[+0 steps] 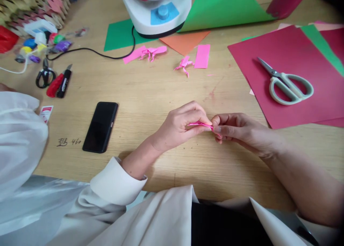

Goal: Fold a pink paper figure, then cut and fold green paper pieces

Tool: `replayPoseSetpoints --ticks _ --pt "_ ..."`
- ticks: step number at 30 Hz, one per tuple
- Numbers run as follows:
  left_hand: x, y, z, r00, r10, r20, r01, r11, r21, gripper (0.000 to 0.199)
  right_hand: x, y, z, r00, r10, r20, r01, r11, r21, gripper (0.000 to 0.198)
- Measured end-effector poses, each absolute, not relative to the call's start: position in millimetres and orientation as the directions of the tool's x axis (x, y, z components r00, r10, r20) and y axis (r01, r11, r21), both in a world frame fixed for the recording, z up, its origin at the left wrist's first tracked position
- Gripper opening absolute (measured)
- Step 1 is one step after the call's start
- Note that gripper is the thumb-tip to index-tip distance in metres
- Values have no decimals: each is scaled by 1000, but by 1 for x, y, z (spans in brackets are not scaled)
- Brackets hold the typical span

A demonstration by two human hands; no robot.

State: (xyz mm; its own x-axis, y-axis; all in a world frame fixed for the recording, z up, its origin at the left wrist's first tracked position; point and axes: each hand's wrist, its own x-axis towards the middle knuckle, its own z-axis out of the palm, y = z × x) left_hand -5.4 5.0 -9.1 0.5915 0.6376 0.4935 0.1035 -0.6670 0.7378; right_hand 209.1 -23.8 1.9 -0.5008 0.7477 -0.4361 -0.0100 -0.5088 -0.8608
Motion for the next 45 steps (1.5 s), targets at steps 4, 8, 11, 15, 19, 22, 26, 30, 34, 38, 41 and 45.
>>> replayPoseSetpoints --ticks 4,8,11,15,19,22,26,30,34,38,41,45 --pt "-4 4 -10 614 658 436 86 -605 791 7 210 -23 2 -511 687 -516 0 -600 -800 22" --pt "-2 3 -10 611 682 402 84 -560 824 7 212 -21 1 -516 659 -547 -6 -642 -767 22" --pt "-1 3 -10 597 693 405 77 -551 831 6 213 -20 1 -518 653 -553 -18 -654 -756 22" --pt "0 3 -10 600 686 411 64 -553 831 4 214 -20 2 -527 653 -543 -31 -654 -756 22" --pt "-1 1 -10 617 681 393 68 -544 836 6 214 -20 1 -529 648 -548 2 -645 -764 23" --pt "-1 0 -9 617 669 415 86 -581 809 8 215 -20 0 -546 643 -537 8 -636 -771 23" --pt "-1 -4 -8 590 663 462 141 -647 749 7 215 -20 0 -552 652 -519 -26 -636 -771 21" --pt "-1 -6 -7 574 643 507 190 -707 681 9 214 -20 1 -528 672 -520 -37 -630 -776 20" --pt "-1 -6 -7 563 640 524 209 -723 658 9 213 -20 1 -501 680 -535 -32 -633 -774 23" --pt "2 -6 -9 565 635 526 136 -701 700 8 213 -20 0 -508 683 -526 -35 -626 -779 22" --pt "4 -7 -12 563 646 516 113 -679 726 7 213 -19 0 -504 685 -526 -32 -624 -781 23" --pt "4 -7 -14 557 667 495 127 -658 742 7 213 -19 0 -467 701 -539 -4 -611 -791 27"
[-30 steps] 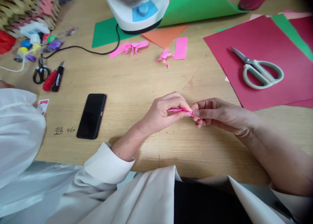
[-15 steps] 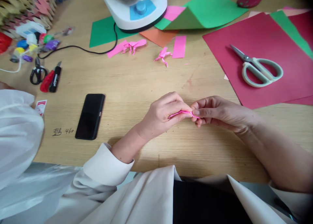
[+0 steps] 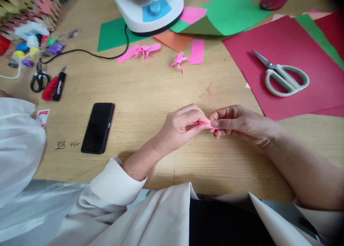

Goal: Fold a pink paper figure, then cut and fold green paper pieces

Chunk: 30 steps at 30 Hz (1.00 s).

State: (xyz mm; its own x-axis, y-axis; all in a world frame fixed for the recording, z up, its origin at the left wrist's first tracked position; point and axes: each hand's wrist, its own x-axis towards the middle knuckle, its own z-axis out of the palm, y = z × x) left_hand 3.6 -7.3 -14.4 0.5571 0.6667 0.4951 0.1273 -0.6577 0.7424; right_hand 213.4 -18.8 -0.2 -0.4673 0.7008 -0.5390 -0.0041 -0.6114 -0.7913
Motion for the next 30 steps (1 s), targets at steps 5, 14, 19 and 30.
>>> replayPoseSetpoints --ticks 5,14,19,30 --pt "4 -8 -15 535 702 470 126 -616 777 6 214 -19 -1 -470 708 -528 14 -592 -806 29" --pt "6 -9 -16 502 750 431 102 -546 831 7 216 -18 -2 -476 758 -446 90 -462 -882 32" --pt "6 -9 -15 493 762 421 114 -536 836 6 216 -19 -2 -446 797 -406 147 -383 -912 30" --pt "5 -8 -13 491 762 422 120 -539 834 7 214 -21 -2 -412 832 -371 165 -332 -929 33"
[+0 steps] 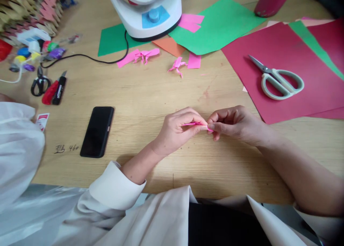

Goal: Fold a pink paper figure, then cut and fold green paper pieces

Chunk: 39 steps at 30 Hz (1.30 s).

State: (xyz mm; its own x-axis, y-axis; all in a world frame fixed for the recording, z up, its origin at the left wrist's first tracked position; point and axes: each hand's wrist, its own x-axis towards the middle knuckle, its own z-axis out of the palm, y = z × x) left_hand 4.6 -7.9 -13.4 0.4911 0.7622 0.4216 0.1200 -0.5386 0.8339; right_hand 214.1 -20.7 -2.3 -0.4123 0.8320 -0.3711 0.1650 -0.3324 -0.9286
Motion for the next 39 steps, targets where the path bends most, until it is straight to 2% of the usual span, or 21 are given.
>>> replayPoseSetpoints --ticks 11,19,25,31,35,39 --pt "5 -7 -18 462 761 456 122 -563 817 2 208 -26 2 -342 871 -351 183 -305 -935 25" --pt "6 -8 -17 441 800 407 120 -502 857 4 202 -31 3 -293 906 -305 180 -261 -948 20" --pt "8 -8 -14 415 833 365 133 -452 882 4 199 -30 2 -292 894 -340 124 -317 -940 24" --pt "5 -6 -14 439 830 344 112 -430 896 3 197 -32 1 -250 929 -272 189 -229 -955 16" --pt "0 -4 -10 484 788 381 191 -520 833 8 197 -34 2 -260 938 -230 269 -158 -950 10" --pt "-3 -2 -6 545 706 452 328 -675 661 11 196 -35 2 -239 950 -203 346 -112 -931 8"
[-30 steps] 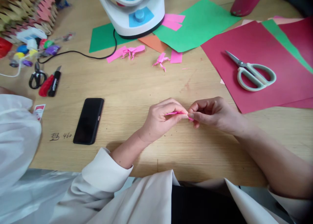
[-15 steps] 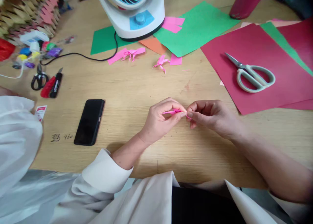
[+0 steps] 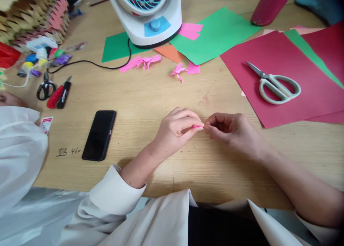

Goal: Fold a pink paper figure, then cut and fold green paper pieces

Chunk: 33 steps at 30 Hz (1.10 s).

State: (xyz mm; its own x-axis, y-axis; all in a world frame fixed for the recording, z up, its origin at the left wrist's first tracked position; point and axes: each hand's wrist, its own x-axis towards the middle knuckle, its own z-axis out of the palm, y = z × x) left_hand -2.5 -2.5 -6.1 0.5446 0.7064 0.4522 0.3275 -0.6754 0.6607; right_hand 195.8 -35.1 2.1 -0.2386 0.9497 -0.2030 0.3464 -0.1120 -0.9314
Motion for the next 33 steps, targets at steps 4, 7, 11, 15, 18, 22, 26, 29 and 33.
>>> replayPoseSetpoints --ticks 4,7,11,15,18,22,26,29,33 --pt "-2 -3 -8 586 670 456 384 -725 572 13 194 -36 1 -211 970 -120 447 -14 -895 10" --pt "-1 -5 -10 568 691 447 418 -710 566 9 193 -37 1 -211 973 -98 485 17 -874 11" --pt "-1 -5 -11 572 676 465 420 -728 542 11 192 -37 3 -214 967 -140 439 -33 -898 10" --pt "-2 -2 -10 587 627 512 379 -772 511 12 195 -36 6 -218 956 -196 383 -101 -918 11" --pt "-2 -1 -12 567 616 547 348 -781 518 9 196 -35 6 -229 954 -192 370 -97 -924 12" --pt "-1 -1 -15 545 637 545 307 -757 577 9 196 -36 5 -216 959 -185 366 -96 -926 12" --pt "1 -1 -16 519 671 530 251 -712 655 10 195 -36 5 -212 957 -199 306 -128 -943 13" --pt "1 -2 -16 494 707 507 268 -678 685 10 196 -34 4 -237 939 -250 226 -197 -954 16" --pt "1 -3 -15 481 722 497 286 -665 690 10 196 -32 4 -247 925 -288 190 -245 -951 17"
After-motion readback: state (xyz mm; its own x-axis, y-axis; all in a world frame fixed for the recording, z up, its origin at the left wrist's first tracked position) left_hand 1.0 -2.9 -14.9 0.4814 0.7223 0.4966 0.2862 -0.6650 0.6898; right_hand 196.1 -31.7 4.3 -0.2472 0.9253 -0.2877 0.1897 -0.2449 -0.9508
